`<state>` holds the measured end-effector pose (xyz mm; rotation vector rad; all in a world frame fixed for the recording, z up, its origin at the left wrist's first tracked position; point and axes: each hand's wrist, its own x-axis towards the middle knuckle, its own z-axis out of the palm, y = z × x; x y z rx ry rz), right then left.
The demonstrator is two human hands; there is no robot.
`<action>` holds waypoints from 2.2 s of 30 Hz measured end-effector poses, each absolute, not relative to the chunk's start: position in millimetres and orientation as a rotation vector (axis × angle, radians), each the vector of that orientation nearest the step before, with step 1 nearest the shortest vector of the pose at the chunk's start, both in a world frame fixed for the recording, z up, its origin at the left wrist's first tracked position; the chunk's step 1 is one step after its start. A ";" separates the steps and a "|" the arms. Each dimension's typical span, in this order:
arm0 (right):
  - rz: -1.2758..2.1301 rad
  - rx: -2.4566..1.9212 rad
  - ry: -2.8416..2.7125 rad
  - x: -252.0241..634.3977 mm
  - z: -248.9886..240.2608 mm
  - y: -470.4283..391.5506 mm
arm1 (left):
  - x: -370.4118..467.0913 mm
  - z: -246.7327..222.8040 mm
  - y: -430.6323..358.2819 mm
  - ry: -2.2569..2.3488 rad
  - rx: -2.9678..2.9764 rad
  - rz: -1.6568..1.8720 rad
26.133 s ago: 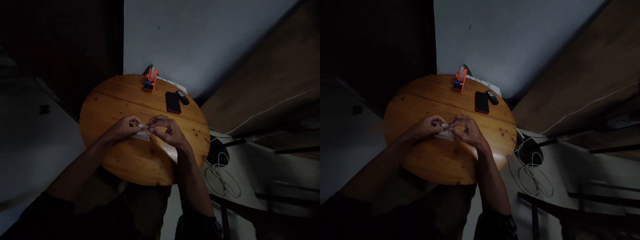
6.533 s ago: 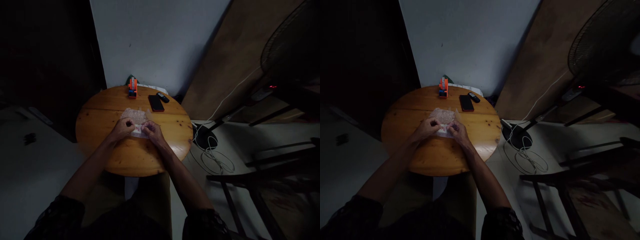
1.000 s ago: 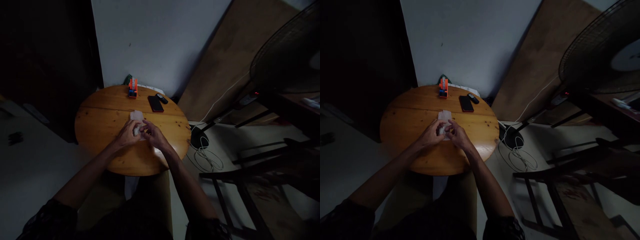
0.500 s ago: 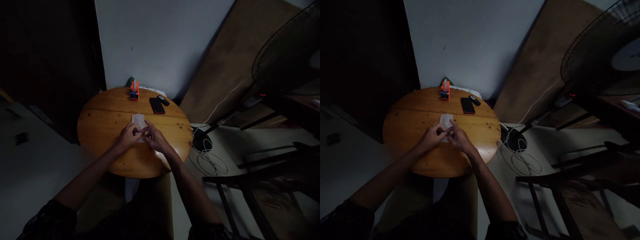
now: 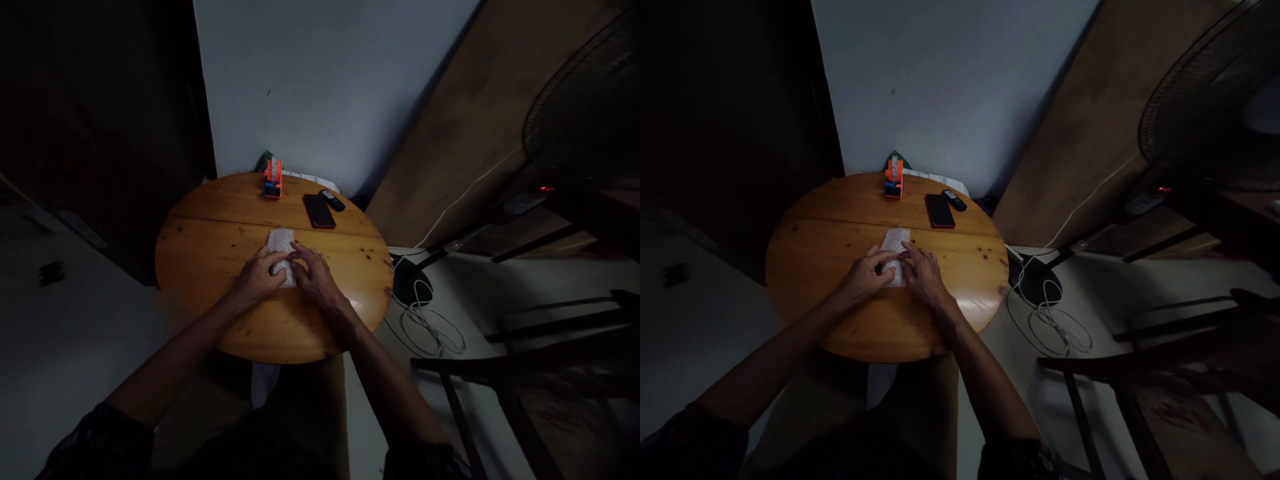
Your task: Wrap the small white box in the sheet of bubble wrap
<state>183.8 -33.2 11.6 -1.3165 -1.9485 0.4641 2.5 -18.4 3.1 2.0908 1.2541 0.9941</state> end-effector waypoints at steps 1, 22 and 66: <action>0.453 -1.319 -1.963 183.2 11.3 -33.1 | 2.6 3.4 -18.7 1.255 2.106 0.979; 1.398 -1.491 -1.351 178.9 17.4 53.0 | 4.1 2.0 -21.1 1.215 2.087 1.027; 0.509 -1.089 -2.009 188.3 8.4 -66.7 | -8.2 -6.1 -11.7 0.876 1.817 1.013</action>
